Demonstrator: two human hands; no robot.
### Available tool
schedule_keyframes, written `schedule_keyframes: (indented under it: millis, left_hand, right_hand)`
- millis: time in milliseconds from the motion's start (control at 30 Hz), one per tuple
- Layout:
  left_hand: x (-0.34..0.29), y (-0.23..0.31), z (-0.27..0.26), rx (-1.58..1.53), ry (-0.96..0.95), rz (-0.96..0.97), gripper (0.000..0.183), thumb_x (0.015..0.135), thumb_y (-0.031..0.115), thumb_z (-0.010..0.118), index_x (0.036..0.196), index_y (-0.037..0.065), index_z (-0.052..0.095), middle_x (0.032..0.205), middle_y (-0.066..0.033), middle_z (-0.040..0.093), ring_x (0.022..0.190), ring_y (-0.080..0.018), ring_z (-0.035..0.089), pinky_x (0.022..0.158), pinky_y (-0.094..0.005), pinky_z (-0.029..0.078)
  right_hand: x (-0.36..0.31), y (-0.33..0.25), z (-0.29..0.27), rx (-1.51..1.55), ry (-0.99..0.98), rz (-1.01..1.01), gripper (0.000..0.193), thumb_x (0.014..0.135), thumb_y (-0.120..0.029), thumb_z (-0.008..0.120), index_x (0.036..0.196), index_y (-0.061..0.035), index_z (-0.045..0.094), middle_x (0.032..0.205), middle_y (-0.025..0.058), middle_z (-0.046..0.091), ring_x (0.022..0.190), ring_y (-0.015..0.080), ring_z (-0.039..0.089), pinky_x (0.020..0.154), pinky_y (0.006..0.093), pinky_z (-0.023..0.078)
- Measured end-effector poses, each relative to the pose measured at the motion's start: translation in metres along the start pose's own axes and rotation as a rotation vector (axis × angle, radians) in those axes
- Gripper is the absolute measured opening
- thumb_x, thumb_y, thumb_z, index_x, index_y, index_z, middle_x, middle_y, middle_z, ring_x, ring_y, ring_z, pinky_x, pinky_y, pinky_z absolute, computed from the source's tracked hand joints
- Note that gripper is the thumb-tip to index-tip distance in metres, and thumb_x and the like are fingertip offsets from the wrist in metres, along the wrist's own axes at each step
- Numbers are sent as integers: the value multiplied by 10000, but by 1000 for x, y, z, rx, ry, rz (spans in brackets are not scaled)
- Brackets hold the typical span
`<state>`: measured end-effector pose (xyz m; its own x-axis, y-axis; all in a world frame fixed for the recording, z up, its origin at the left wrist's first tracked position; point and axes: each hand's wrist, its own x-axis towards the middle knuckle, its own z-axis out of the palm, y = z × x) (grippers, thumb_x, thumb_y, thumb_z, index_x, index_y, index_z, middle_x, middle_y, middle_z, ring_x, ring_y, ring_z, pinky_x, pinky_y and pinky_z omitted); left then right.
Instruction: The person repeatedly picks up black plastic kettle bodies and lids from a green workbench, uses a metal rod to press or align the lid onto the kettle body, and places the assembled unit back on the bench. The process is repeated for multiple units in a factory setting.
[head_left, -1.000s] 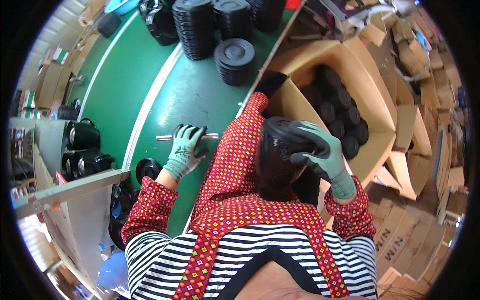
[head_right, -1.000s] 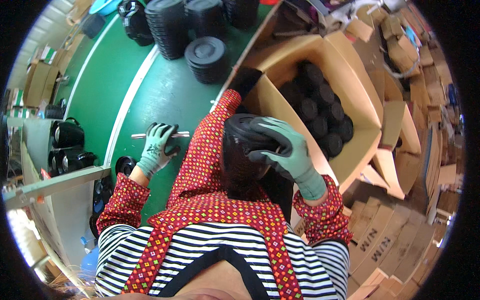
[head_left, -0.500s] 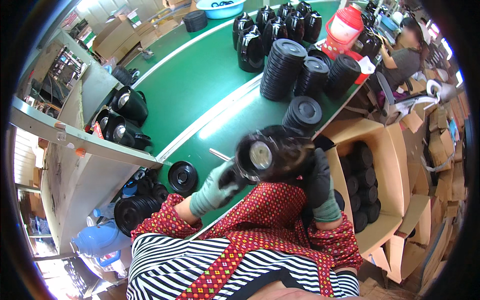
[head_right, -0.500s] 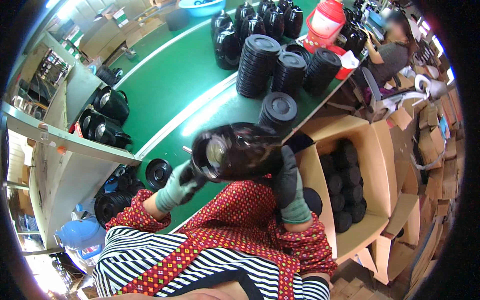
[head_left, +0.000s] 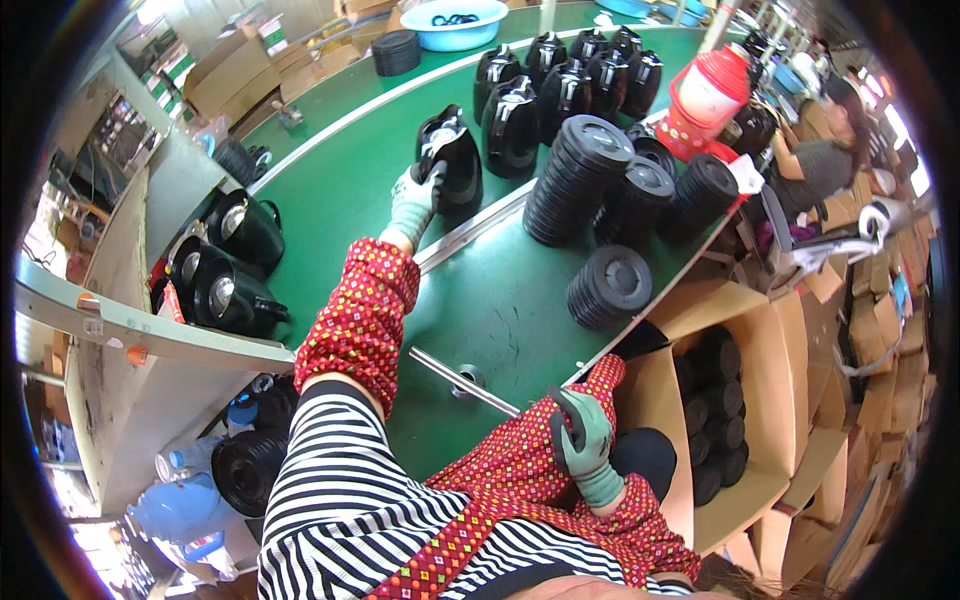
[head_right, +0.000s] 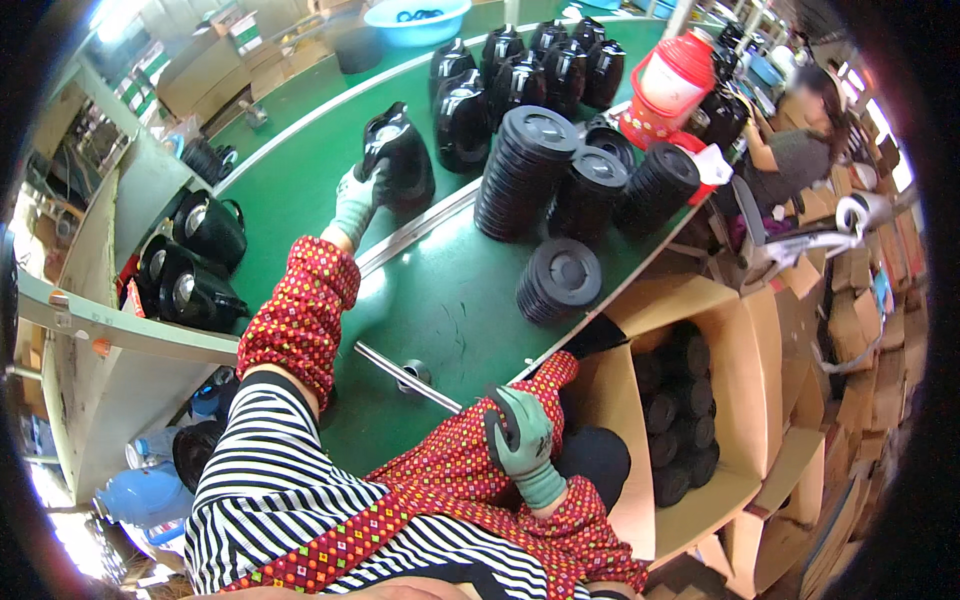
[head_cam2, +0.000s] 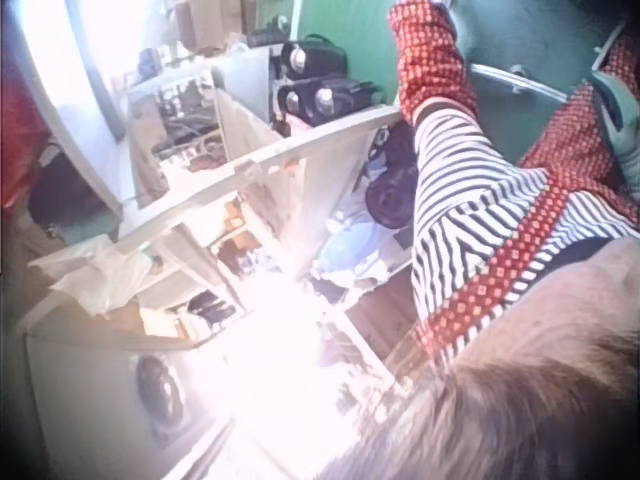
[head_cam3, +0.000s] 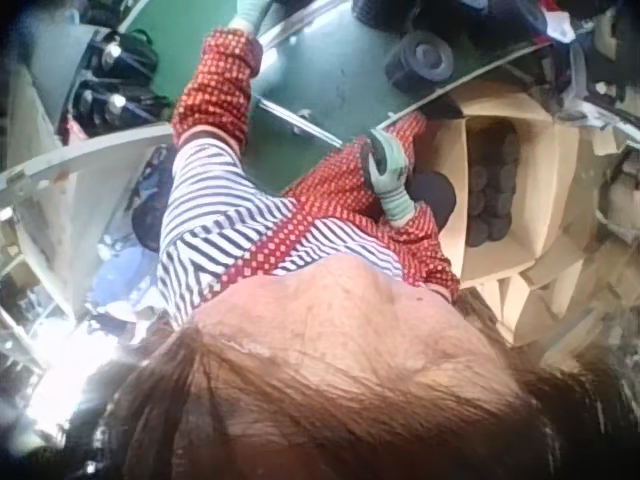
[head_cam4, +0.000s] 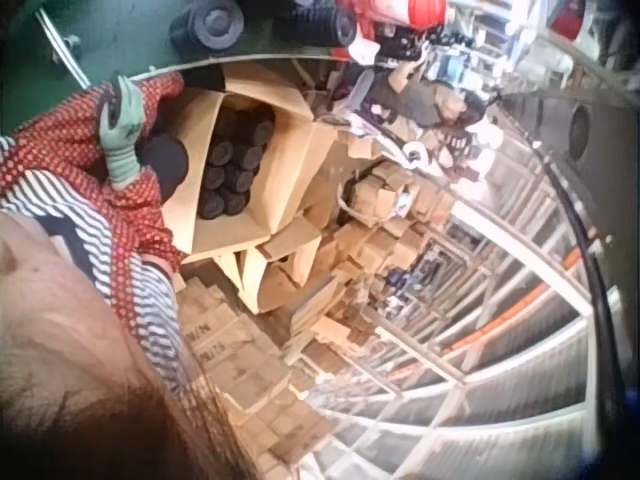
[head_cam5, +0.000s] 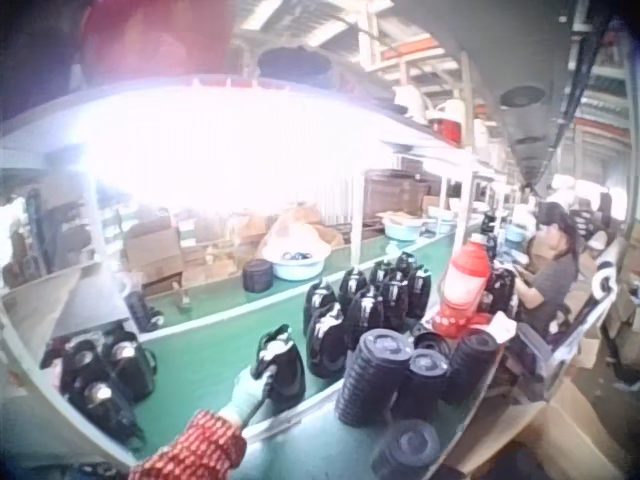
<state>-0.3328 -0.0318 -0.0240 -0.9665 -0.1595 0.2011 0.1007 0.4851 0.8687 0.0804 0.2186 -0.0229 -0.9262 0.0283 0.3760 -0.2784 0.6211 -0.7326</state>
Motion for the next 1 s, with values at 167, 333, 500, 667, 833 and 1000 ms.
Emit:
schedule_keyframes:
  millis: [167,333,500,667,833,1000]
  left_hand:
    - [-4,-5,-22,212,79,-20,941,802,716,791,1383,16,551,1337,-264,634,1205,-415,646,957,-439,554]
    - [19,-52,-140,674,563,33,1220,795,512,872,1640,-19,170,1663,-381,151,1392,-498,518,1107,-475,518]
    - [57,-129,-253,1050,582,-305,971,895,464,778,1593,-13,301,1590,-408,340,1238,-502,651,1003,-472,576]
    - [42,-123,-260,870,475,-302,669,914,388,746,1413,-9,543,1556,-373,437,1166,-434,702,979,-487,586]
    - [-32,-47,-202,633,402,165,455,890,252,767,1259,25,627,1311,-264,646,1126,-439,677,951,-488,558]
    - [-159,69,-177,373,22,562,359,794,47,807,1119,36,656,1338,-251,662,1120,-433,682,942,-463,560]
  right_hand:
    - [-1,0,0,38,22,40,305,898,-29,680,1192,43,716,1135,217,731,1041,389,704,930,451,556]
    - [0,-4,2,27,7,35,272,921,-38,670,1171,59,714,1123,220,734,1003,387,709,913,441,561]
    - [1,-4,5,21,14,19,255,919,-36,672,1151,59,716,1107,220,733,990,388,710,901,445,561]
    - [1,-6,4,-15,15,5,255,913,-34,675,1154,38,721,1105,202,736,1003,390,710,902,448,558]
    - [11,-8,4,246,-6,318,499,922,-89,737,1388,35,606,1263,203,694,935,246,719,842,353,582]
    - [86,-74,-14,355,-85,197,891,864,-220,856,1617,-70,404,1612,270,408,1080,299,716,899,368,605]
